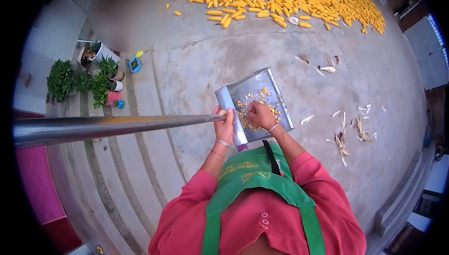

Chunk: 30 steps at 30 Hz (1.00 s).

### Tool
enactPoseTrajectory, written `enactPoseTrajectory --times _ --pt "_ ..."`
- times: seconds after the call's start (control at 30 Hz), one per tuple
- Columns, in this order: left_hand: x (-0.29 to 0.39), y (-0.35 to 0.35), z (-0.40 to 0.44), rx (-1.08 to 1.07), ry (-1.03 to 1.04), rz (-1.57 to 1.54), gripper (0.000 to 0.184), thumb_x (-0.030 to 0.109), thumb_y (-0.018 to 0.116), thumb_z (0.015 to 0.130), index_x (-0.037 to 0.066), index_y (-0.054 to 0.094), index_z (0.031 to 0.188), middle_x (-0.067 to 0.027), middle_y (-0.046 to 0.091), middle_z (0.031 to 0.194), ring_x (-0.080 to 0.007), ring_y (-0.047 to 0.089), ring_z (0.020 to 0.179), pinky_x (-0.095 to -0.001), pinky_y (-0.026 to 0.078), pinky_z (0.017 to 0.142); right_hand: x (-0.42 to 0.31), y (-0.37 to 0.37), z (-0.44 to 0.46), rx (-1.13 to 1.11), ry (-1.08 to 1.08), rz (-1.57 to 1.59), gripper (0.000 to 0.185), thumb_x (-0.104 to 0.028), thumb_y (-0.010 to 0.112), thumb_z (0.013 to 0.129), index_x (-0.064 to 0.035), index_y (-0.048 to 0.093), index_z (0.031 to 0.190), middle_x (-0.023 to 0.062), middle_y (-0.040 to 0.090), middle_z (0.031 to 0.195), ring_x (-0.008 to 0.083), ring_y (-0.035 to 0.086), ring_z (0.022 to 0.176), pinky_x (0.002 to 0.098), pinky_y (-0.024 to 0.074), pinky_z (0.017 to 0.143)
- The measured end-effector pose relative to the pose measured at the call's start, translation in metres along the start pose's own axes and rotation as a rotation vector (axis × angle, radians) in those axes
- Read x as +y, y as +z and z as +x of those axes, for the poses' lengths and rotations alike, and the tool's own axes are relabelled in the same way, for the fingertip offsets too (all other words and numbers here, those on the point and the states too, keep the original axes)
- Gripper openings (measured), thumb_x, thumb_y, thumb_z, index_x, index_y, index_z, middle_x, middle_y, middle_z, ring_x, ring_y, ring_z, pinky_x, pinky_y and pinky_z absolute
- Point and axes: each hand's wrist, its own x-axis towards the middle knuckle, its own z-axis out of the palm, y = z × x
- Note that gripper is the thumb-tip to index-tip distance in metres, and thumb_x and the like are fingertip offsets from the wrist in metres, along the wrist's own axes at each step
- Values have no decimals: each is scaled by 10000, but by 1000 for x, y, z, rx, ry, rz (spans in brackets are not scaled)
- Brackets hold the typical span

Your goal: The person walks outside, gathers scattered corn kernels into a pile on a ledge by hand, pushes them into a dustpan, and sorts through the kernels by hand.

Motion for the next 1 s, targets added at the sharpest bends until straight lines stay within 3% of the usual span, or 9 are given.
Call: enactPoseTrajectory --times 0.13,0.27,0.43,0.7,0.77,0.83,0.87,0.97,1.0 --pt "4 -2 75 19 -22 -50 291 167 555 903 30 477 658 -76 418 1170 -101 438 901 -285 383 809 -14 5 74 36 -280 -87 222 -61 568 733 -16 647 936 168 647 817 253 639 741 333 499 691" --pt "8 -4 138 68 -80 -157 265 175 556 908 32 484 696 -50 368 1230 -78 430 860 -268 391 764 -33 29 149 -36 -290 -358 191 -107 560 755 -29 663 895 195 633 866 351 612 825 417 483 752" --pt "30 -8 233 45 -19 -130 148 179 539 923 33 514 910 35 465 786 -30 400 720 -202 370 663 -74 37 242 -129 -243 -600 169 -122 523 788 -9 627 858 194 622 920 346 627 861 415 511 747" --pt "102 15 407 137 -54 -169 168 192 546 921 48 477 972 49 445 782 -33 384 699 -199 355 641 -121 8 428 -22 -349 -236 117 -90 581 746 -2 587 822 165 617 737 307 633 715 367 507 642" --pt "107 22 441 149 -80 -187 167 193 542 924 53 468 977 50 444 781 -33 384 700 -198 351 634 -136 -14 453 3 -320 -150 122 -82 599 732 3 574 816 152 613 675 285 636 674 347 508 606" --pt "105 21 484 108 -43 -139 333 202 517 931 68 381 658 2 398 1026 -57 355 722 -244 348 653 -164 -41 481 -128 -55 235 90 -59 588 773 17 557 810 115 609 661 191 634 581 305 510 522" --pt "116 25 499 99 -51 -124 329 194 513 932 66 368 667 9 395 1034 -65 364 730 -255 358 661 -171 -46 496 -119 -52 303 72 -34 575 796 27 545 820 83 603 655 127 616 538 265 509 479" --pt "127 34 550 78 -48 -144 353 192 509 934 71 346 644 11 387 1039 -73 380 746 -264 373 676 -187 -60 536 -86 -52 346 71 -22 560 806 33 541 846 77 606 666 134 620 550 267 525 504" --pt "130 35 566 51 -57 -158 233 193 517 931 51 434 767 7 410 985 -74 395 763 -260 382 682 -190 -62 550 -79 -20 407 83 -17 549 817 34 550 882 77 606 680 131 622 559 268 527 507"
